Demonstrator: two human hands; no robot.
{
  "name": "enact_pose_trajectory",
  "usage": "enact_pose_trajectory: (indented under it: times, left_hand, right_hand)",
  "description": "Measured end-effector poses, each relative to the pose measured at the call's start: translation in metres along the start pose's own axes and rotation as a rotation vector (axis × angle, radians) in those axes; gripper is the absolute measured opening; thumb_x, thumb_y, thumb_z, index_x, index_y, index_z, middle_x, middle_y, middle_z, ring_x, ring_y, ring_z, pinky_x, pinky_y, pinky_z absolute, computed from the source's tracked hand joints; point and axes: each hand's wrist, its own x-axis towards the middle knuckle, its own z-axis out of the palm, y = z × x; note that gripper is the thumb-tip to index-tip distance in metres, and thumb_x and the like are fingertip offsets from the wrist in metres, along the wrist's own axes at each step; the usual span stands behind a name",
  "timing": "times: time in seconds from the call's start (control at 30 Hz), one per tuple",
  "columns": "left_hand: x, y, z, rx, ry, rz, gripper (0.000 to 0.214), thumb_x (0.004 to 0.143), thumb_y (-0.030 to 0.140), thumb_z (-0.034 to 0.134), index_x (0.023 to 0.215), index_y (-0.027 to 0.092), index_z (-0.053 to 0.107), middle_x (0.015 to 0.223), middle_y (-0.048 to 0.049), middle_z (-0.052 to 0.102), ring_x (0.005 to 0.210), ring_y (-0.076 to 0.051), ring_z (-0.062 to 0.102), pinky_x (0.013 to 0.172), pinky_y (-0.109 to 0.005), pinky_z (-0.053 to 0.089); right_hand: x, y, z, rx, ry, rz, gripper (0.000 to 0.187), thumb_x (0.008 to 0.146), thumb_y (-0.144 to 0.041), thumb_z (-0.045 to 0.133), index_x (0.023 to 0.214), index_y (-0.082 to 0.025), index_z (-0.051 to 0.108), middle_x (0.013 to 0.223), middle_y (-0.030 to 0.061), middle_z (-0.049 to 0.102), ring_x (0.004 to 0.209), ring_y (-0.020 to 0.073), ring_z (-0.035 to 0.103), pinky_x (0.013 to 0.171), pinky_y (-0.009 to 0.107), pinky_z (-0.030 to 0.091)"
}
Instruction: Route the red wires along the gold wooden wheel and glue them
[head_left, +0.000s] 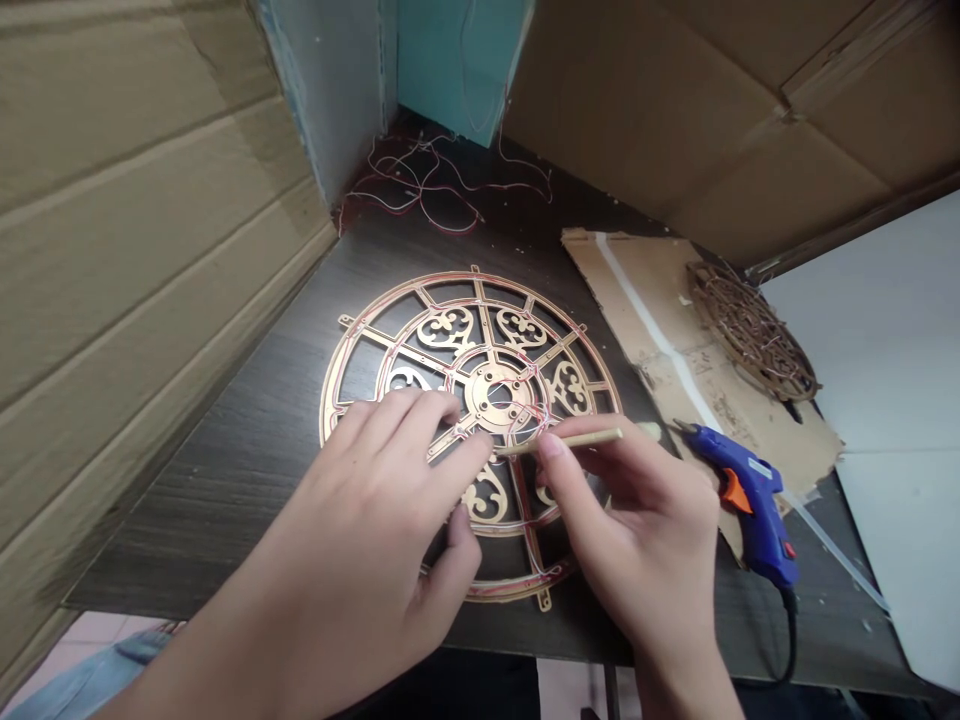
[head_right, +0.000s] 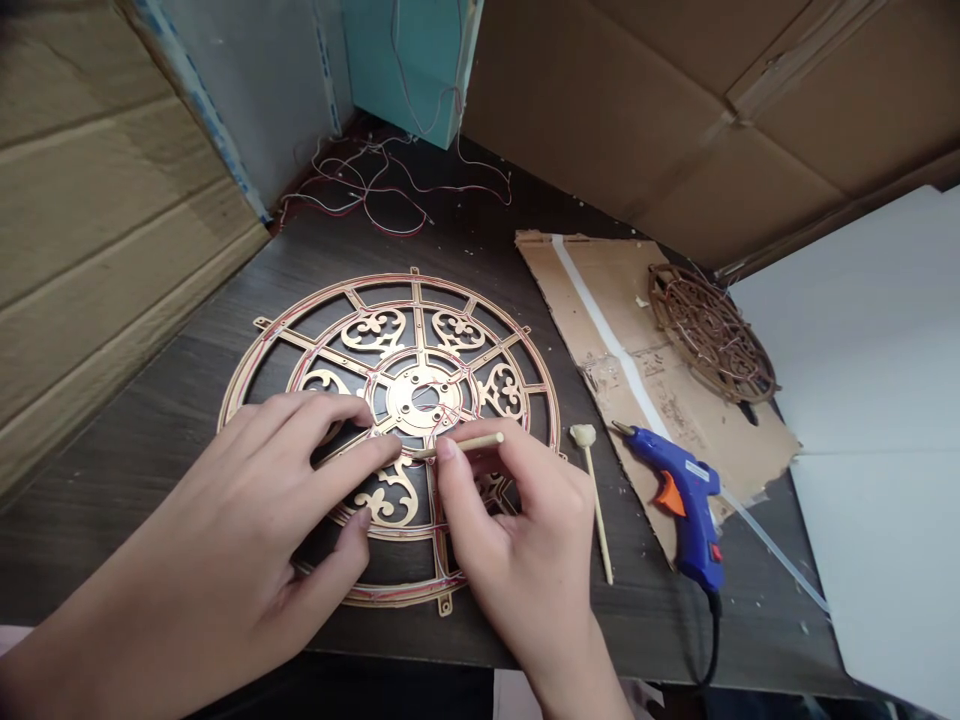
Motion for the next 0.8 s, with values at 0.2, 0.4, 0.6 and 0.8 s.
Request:
enact_pose_trajectory:
  times: [0.2, 0.4, 0.6, 0.8]
  left_hand:
    - [0.0017, -0.0005, 0.0, -0.001, -0.009, -0.001, 0.027, 0.091, 0.018, 0.052, 0.116, 0.021, 0.061, 0.123, -0.0098, 0.057, 0.114, -0.029, 0.052, 0.095, -0.05, 0.046]
    - [0.0017, 0.0011, -0.0014, 0.002, -0.018, -0.004, 0.025, 0.09, 0.017, 0.053, 0.113, 0.022, 0.061, 0.122, -0.0101, 0.057, 0.114, -0.03, 0.053, 0.094, -0.051, 0.046]
    - [0.0015, 0.001, -0.0011, 0.013, -0.016, -0.006, 0.027, 0.09, 0.017, 0.052, 0.115, 0.022, 0.061, 0.123, -0.0102, 0.058, 0.113, -0.031, 0.053, 0.095, -0.052, 0.046]
    - [0.001, 0.0008, -0.0009, -0.001, -0.012, -0.003, 0.024, 0.089, 0.016, 0.053, 0.11, 0.021, 0.061, 0.126, -0.0095, 0.057, 0.115, -0.03, 0.052, 0.096, -0.05, 0.045]
  right_hand:
    - [0.0032, -0.0029, 0.0027, -0.034, 0.0, -0.001, 0.005, 0.093, -0.017, 0.069, 0.09, -0.021, 0.07, 0.082, -0.0043, 0.073, 0.069, 0.0083, 0.068, 0.065, 0.018, 0.053]
    - [0.0043, -0.0027, 0.0039, -0.005, 0.017, 0.028, 0.005, 0.092, -0.017, 0.069, 0.088, -0.021, 0.071, 0.08, -0.0027, 0.073, 0.066, 0.0097, 0.069, 0.062, 0.018, 0.054]
    - [0.0012, -0.0002, 0.0034, 0.075, 0.033, 0.106, 0.003, 0.091, -0.019, 0.072, 0.089, -0.022, 0.073, 0.083, -0.0029, 0.075, 0.069, 0.0109, 0.071, 0.064, 0.019, 0.058]
    - [-0.0011, 0.0014, 0.0007, 0.036, 0.138, 0.099, 0.003, 0.091, -0.02, 0.073, 0.089, -0.022, 0.073, 0.08, -0.003, 0.073, 0.067, 0.0106, 0.067, 0.064, 0.019, 0.056]
